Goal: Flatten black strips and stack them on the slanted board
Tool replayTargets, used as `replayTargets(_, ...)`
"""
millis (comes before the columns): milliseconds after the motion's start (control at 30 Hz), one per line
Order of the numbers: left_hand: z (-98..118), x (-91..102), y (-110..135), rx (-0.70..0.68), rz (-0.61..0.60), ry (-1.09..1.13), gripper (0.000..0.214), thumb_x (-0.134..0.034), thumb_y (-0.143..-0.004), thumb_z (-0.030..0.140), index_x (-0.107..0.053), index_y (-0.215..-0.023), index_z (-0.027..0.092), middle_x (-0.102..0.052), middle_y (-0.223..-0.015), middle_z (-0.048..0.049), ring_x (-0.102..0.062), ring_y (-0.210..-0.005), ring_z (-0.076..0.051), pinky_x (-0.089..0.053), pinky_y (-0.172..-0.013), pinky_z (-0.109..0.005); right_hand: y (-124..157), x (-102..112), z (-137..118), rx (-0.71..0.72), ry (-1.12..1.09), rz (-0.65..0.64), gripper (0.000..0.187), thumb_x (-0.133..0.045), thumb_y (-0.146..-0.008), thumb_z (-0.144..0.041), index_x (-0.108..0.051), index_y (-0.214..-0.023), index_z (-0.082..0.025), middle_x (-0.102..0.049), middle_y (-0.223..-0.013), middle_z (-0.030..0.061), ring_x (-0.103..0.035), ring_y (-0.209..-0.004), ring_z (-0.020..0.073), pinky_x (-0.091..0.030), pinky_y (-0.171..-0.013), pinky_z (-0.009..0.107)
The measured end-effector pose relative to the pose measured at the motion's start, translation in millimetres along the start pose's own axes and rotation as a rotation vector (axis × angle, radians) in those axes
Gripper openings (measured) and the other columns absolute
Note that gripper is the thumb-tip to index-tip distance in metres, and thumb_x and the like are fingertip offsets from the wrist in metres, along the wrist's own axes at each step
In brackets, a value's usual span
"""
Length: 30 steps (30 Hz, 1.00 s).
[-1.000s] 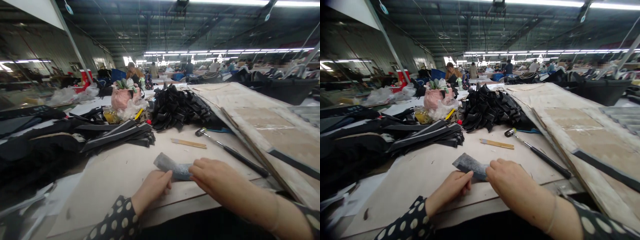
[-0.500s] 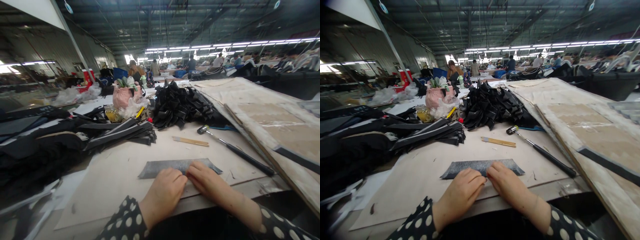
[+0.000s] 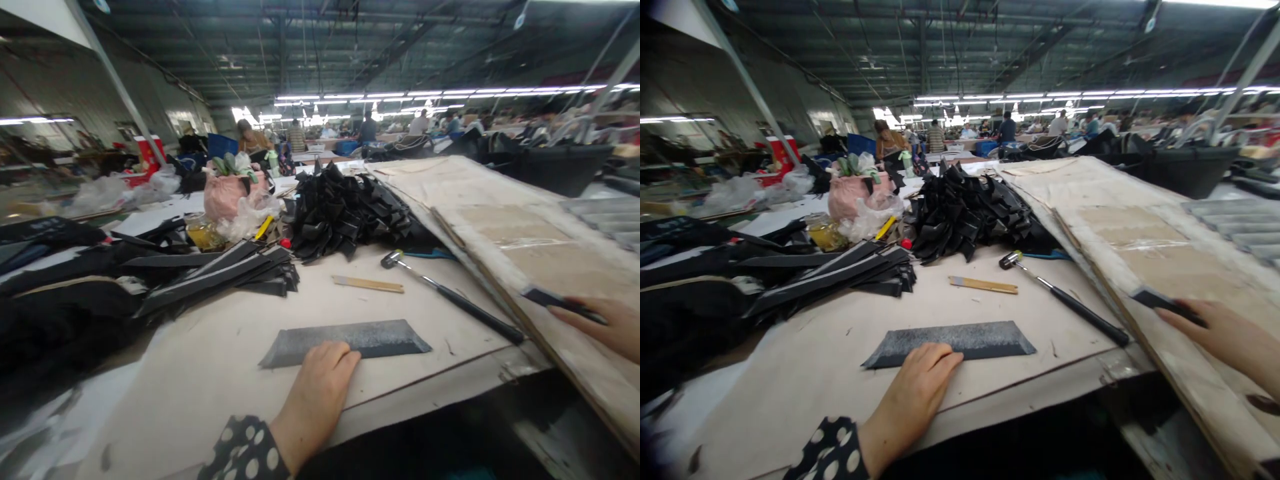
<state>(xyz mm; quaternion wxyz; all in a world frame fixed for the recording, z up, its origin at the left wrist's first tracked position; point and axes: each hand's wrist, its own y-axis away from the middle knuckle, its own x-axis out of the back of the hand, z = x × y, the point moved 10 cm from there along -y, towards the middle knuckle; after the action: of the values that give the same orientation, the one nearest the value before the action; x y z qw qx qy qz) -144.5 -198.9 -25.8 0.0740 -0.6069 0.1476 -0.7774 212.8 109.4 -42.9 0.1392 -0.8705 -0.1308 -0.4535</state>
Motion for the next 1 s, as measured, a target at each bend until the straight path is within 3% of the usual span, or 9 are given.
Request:
replayTargets(67,0.4,2.1,0.4,-0.027,0.06,-0.027,0.026,-0.037,-0.085,0.013,-0.055,-0.103,0.019,-0.058,-0.096,-0.0051,-0.053,-0.088,-0.017,-0.045,-0.078,-0.033,12.7,12.7,-6.6,-0.065,0.211,0.08,0.038,-0.057,-0.061,-0.057,-0.058,-0.078,-0.023,-0.063,-0.089,0.0139,-0.056,-0.088,0.0373,-0.042,-0.076,0.049)
replayTargets(200,-0.3,1.8,2.4,-0.105,0.157,-0.072,0.025,-0.04,-0.084,0.017,-0.058,-0.101,0.02,-0.06,-0.098,-0.0055,-0.056,-0.089,-0.019,-0.047,-0.077,-0.032,27.0,18.5,-44.6,-0.014,0.234,0.047,0.04,-0.047,-0.072,-0.053,-0.058,-0.089,-0.018,-0.064,-0.089,0.0105,-0.059,-0.083,0.0276,-0.044,-0.074,0.038)
replayTargets(367,-4.3,16.0,3.9,-0.137,0.224,-0.008,0.028,-0.047,-0.081,0.019,-0.055,-0.107,0.024,-0.059,-0.102,-0.0032,-0.056,-0.094,-0.018,-0.047,-0.081,-0.032,40.5,30.2,-74.7,0.031,0.229,0.091,0.039,-0.048,-0.075,-0.048,-0.053,-0.098,-0.017,-0.06,-0.099,0.0083,-0.055,-0.092,0.0246,-0.041,-0.081,0.038)
replayTargets(467,-18.2,49.1,6.8,0.014,0.459,0.126,0.031,-0.047,-0.08,0.018,-0.05,-0.11,0.024,-0.055,-0.106,-0.0045,-0.052,-0.101,-0.019,-0.044,-0.088,-0.034,53.3,24.3,-112.3,0.099,0.14,0.094,0.034,-0.048,-0.077,-0.047,-0.052,-0.096,-0.018,-0.061,-0.093,0.0055,-0.056,-0.089,0.0219,-0.042,-0.08,0.035)
replayTargets(533,-23.5,58.0,8.2,0.138,0.536,0.236,0.03,-0.046,-0.082,0.019,-0.047,-0.112,0.022,-0.052,-0.108,-0.0061,-0.05,-0.103,-0.019,-0.043,-0.09,-0.037,66.4,8.5,-149.5,0.176,0.061,0.019,0.032,-0.051,-0.076,-0.045,-0.053,-0.094,-0.019,-0.061,-0.089,0.004,-0.057,-0.085,0.0202,-0.044,-0.076,0.032)
replayTargets(567,-20.5,53.8,5.4,0.172,0.495,0.295,0.031,-0.046,-0.082,0.021,-0.045,-0.113,0.022,-0.051,-0.11,-0.0067,-0.049,-0.104,-0.02,-0.042,-0.091,-0.038,75.1,-2.2,-170.4,0.222,0.032,-0.04,0.031,-0.053,-0.075,-0.044,-0.053,-0.094,-0.019,-0.061,-0.088,0.0033,-0.057,-0.083,0.0197,-0.045,-0.075,0.031)
replayTargets(767,44.0,-10.1,-9.0,0.174,-0.146,0.834,0.067,-0.061,-0.071,0.033,-0.03,-0.129,0.024,-0.04,-0.129,-0.0084,-0.041,-0.116,-0.023,-0.038,-0.095,-0.037,139.3,-68.6,-268.1,0.457,-0.048,-0.399,0.026,-0.053,-0.077,-0.035,-0.055,-0.101,-0.024,-0.06,-0.098,0.0022,-0.056,-0.089,0.0165,-0.046,-0.077,0.027)
replayTargets(900,52.9,-19.8,-1.7,0.349,-0.313,1.05,0.05,-0.056,-0.072,0.021,-0.042,-0.119,0.022,-0.057,-0.104,-0.0028,-0.054,-0.093,-0.016,-0.043,-0.083,-0.027,160.6,-95.7,-285.6,0.522,-0.103,-0.507,0.029,-0.052,-0.078,-0.029,-0.054,-0.106,-0.025,-0.058,-0.106,0.0043,-0.054,-0.096,0.0174,-0.044,-0.084,0.03)
replayTargets(1000,47.7,-12.8,6.1,0.402,-0.372,1.008,0.038,-0.05,-0.072,0.015,-0.05,-0.109,0.022,-0.06,-0.093,0.0004,-0.055,-0.083,-0.013,-0.044,-0.074,-0.023,158.6,-104.4,-276.0,0.457,-0.163,-0.527,0.055,-0.052,-0.077,-0.029,-0.035,-0.129,-0.027,-0.056,-0.108,0.0054,-0.055,-0.096,0.0177,-0.043,-0.086,0.031)
